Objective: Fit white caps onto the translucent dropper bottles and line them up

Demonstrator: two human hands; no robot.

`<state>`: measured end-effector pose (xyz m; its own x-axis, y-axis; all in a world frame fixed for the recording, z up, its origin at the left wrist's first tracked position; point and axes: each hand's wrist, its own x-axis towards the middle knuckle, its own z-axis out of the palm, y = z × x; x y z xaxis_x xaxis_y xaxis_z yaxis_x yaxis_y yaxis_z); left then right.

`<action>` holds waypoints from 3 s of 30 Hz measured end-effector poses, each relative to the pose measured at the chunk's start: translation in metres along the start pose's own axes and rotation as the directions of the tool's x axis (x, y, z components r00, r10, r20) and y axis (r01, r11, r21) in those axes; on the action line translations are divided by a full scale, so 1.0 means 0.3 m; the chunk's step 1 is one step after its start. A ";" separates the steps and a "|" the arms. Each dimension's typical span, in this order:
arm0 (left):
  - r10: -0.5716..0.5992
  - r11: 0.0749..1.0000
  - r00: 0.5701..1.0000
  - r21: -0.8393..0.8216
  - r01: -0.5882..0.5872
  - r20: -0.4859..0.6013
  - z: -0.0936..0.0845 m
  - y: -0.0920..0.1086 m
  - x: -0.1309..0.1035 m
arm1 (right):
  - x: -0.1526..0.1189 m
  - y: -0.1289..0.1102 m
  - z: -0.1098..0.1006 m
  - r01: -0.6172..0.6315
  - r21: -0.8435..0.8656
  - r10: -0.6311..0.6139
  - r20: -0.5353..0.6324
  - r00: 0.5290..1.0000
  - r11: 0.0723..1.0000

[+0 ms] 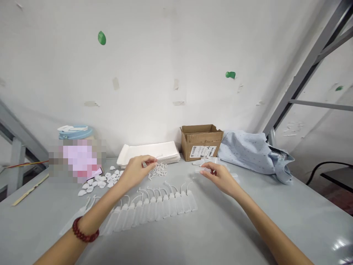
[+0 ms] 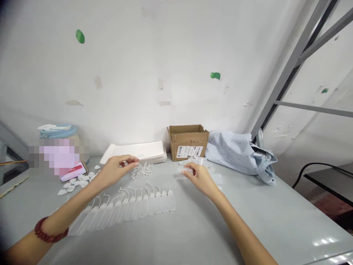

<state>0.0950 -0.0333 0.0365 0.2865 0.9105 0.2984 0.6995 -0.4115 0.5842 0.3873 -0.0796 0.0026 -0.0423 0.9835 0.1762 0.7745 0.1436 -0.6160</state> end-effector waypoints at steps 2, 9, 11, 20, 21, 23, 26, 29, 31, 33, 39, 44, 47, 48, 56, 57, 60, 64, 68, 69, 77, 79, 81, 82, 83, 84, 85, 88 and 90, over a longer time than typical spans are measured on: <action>-0.023 0.998 0.999 -0.053 0.024 0.027 0.021 0.038 -0.050 | -0.017 -0.041 0.022 0.013 0.065 -0.010 -0.054 0.999 0.998; -0.105 0.878 0.993 -0.463 0.118 0.055 0.117 0.123 -0.175 | -0.092 -0.155 0.115 0.312 0.292 -0.275 -0.162 0.948 0.904; -0.096 0.852 0.995 -0.515 0.097 0.030 0.133 0.139 -0.193 | -0.109 -0.167 0.140 0.357 0.262 -0.330 -0.143 0.933 0.896; -0.053 0.888 0.999 -0.458 0.046 -0.002 0.152 0.144 -0.217 | -0.143 -0.176 0.193 0.498 0.073 -0.488 -0.121 0.865 0.864; -0.043 0.894 0.999 -0.446 0.036 -0.007 0.151 0.143 -0.217 | -0.143 -0.176 0.193 0.498 0.068 -0.489 -0.115 0.864 0.864; -0.025 0.906 0.999 -0.424 0.012 -0.025 0.151 0.142 -0.219 | -0.144 -0.174 0.194 0.510 0.063 -0.501 -0.117 0.857 0.858; 0.004 0.923 0.999 -0.385 -0.020 -0.044 0.155 0.140 -0.223 | -0.146 -0.168 0.197 0.517 0.070 -0.505 -0.143 0.851 0.853; 0.021 0.936 0.999 -0.350 -0.031 -0.033 0.159 0.137 -0.225 | -0.148 -0.162 0.196 0.510 0.060 -0.499 -0.137 0.856 0.858; 0.027 0.940 0.999 -0.339 -0.038 -0.038 0.162 0.136 -0.225 | -0.149 -0.163 0.193 0.516 0.043 -0.508 -0.117 0.853 0.856; 0.035 0.942 0.998 -0.333 -0.050 -0.052 0.163 0.137 -0.225 | -0.150 -0.168 0.187 0.515 0.056 -0.507 -0.115 0.854 0.855; 0.102 0.965 0.992 -0.234 -0.118 -0.077 0.153 0.143 -0.231 | -0.132 -0.183 0.140 0.138 0.606 -0.203 0.040 0.978 0.784; 0.325 0.943 0.946 -0.073 -0.325 -0.015 0.135 0.167 -0.209 | -0.100 -0.158 0.073 -0.174 0.852 -0.331 0.369 0.868 0.494; 0.401 0.916 0.913 -0.038 -0.399 0.077 0.133 0.195 -0.180 | -0.091 -0.143 0.046 -0.205 0.881 -0.383 0.381 0.842 0.426; 0.417 0.909 0.904 -0.033 -0.416 0.093 0.134 0.204 -0.170 | -0.088 -0.138 0.040 -0.216 0.883 -0.384 0.386 0.839 0.416; 0.551 0.834 0.834 0.020 -0.552 0.042 0.176 0.228 -0.134 | -0.058 -0.074 -0.002 -0.265 0.882 -0.420 0.427 0.801 0.390; 0.563 0.826 0.826 0.018 -0.563 0.025 0.183 0.229 -0.130 | -0.055 -0.067 -0.007 -0.261 0.882 -0.423 0.425 0.800 0.393; 0.611 0.791 0.791 0.028 -0.611 -0.034 0.202 0.232 -0.118 | -0.052 -0.055 -0.023 -0.230 0.879 -0.423 0.412 0.807 0.417; 0.672 0.740 0.735 0.071 -0.669 -0.091 0.220 0.241 -0.104 | -0.055 -0.055 -0.047 -0.193 0.881 -0.464 0.400 0.790 0.432; 0.664 0.747 0.741 0.058 -0.662 -0.096 0.236 0.249 -0.096 | -0.056 -0.055 -0.062 -0.135 0.833 -0.420 0.403 0.813 0.537; 0.654 0.757 0.752 0.048 -0.652 -0.082 0.243 0.249 -0.096 | -0.054 -0.053 -0.062 -0.117 0.812 -0.380 0.388 0.840 0.571; 0.545 0.836 0.835 0.030 -0.549 0.080 0.323 0.222 -0.111 | -0.038 -0.031 -0.038 -0.115 0.510 -0.017 0.247 0.969 0.852; 0.505 0.855 0.853 0.056 -0.515 0.131 0.338 0.220 -0.114 | -0.039 -0.027 -0.031 -0.114 0.421 0.003 0.255 0.967 0.900; 0.469 0.869 0.865 0.078 -0.488 0.179 0.346 0.222 -0.115 | -0.041 -0.025 -0.023 -0.114 0.358 0.028 0.235 0.972 0.927; 0.454 0.875 0.868 0.084 -0.477 0.200 0.348 0.223 -0.116 | -0.042 -0.026 -0.018 -0.113 0.340 0.036 0.225 0.974 0.933; 0.441 0.880 0.871 0.088 -0.467 0.218 0.349 0.225 -0.117 | -0.044 -0.027 -0.014 -0.110 0.328 0.037 0.219 0.975 0.938; 0.429 0.884 0.873 0.090 -0.458 0.233 0.349 0.226 -0.118 | -0.045 -0.029 -0.009 -0.104 0.315 0.035 0.217 0.976 0.943; 0.418 0.888 0.875 0.093 -0.450 0.246 0.350 0.227 -0.119 | -0.046 -0.031 -0.006 -0.099 0.303 0.032 0.218 0.975 0.948; 0.391 0.895 0.876 0.106 -0.433 0.281 0.353 0.227 -0.121 | -0.046 -0.034 0.004 -0.088 0.273 0.023 0.230 0.973 0.958; 0.379 0.895 0.873 0.117 -0.430 0.306 0.355 0.227 -0.121 | -0.044 -0.033 0.011 -0.085 0.252 0.025 0.235 0.972 0.964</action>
<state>0.2021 -0.0899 -0.0149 0.7155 0.6519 0.2513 0.5799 -0.7548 0.3066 0.3782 -0.0937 0.0036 -0.1701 0.9851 -0.0240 0.5910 0.0825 -0.8024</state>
